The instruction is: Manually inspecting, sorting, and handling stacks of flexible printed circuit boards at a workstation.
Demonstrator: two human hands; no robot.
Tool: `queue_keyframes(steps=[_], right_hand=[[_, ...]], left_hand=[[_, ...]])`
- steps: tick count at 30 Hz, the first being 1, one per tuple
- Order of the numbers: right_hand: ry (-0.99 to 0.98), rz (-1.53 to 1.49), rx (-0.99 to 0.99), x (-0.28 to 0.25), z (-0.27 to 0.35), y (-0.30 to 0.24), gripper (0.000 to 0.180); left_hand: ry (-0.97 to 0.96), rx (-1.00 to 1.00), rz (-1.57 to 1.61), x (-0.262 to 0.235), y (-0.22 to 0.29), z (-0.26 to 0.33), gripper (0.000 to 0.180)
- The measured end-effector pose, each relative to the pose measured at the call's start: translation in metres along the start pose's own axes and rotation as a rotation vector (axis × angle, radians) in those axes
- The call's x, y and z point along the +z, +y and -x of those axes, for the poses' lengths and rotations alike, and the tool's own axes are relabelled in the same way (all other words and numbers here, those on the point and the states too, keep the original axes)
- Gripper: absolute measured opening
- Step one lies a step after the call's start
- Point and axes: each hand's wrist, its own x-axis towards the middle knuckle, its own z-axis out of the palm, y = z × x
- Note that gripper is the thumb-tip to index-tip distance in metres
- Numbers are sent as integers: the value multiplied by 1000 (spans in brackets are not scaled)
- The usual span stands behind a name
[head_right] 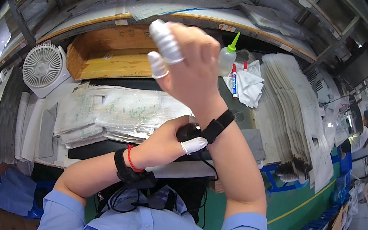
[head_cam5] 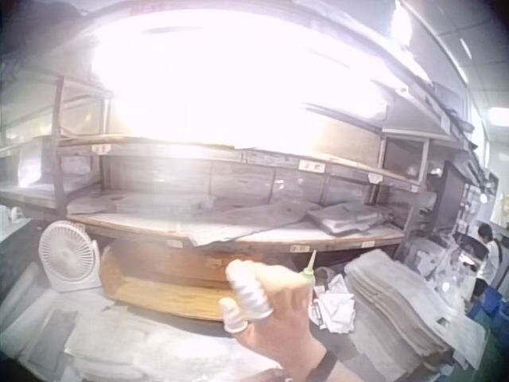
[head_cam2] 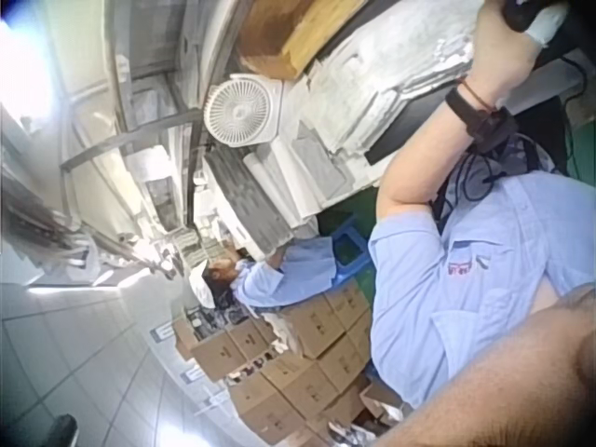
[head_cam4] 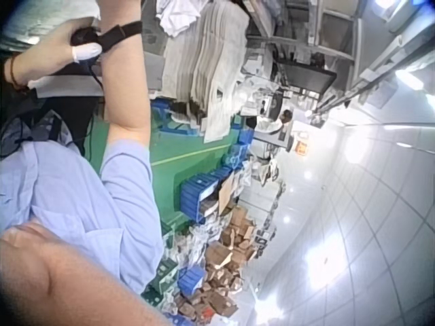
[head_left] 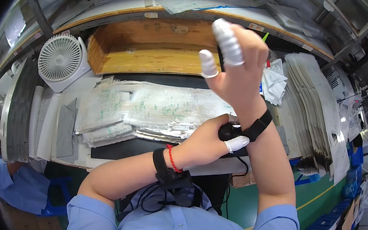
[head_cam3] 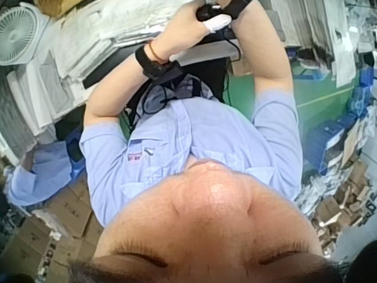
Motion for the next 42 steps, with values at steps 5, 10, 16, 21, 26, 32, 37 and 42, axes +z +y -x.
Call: queue_keyframes(steps=[5,10,16,21,26,32,37,42], right_hand=[[80,-619,633,2,-6,-12,48],[211,-1431,1708,3,-9,-7,35],[-107,-311,519,11,1,-8,43],[-132,-181,123,16,0,-7,48],[-99,-988,1045,18,-1,-24,41],[-233,-940,1213,14,12,1,39],[-432,-636,1123,8,51,47,39],[-801,-713,1310,8,89,78,41]], left_hand=[[-84,16,73,-7,-5,-7,47],[-107,-18,11,-15,1,-4,46],[-26,-65,31,-13,2,-3,46],[-44,-80,103,-19,0,-6,48],[-111,-167,-62,-31,5,-4,53],[5,16,151,-56,23,15,52],[302,75,47,-176,57,64,44],[539,-12,42,-296,69,105,45]])
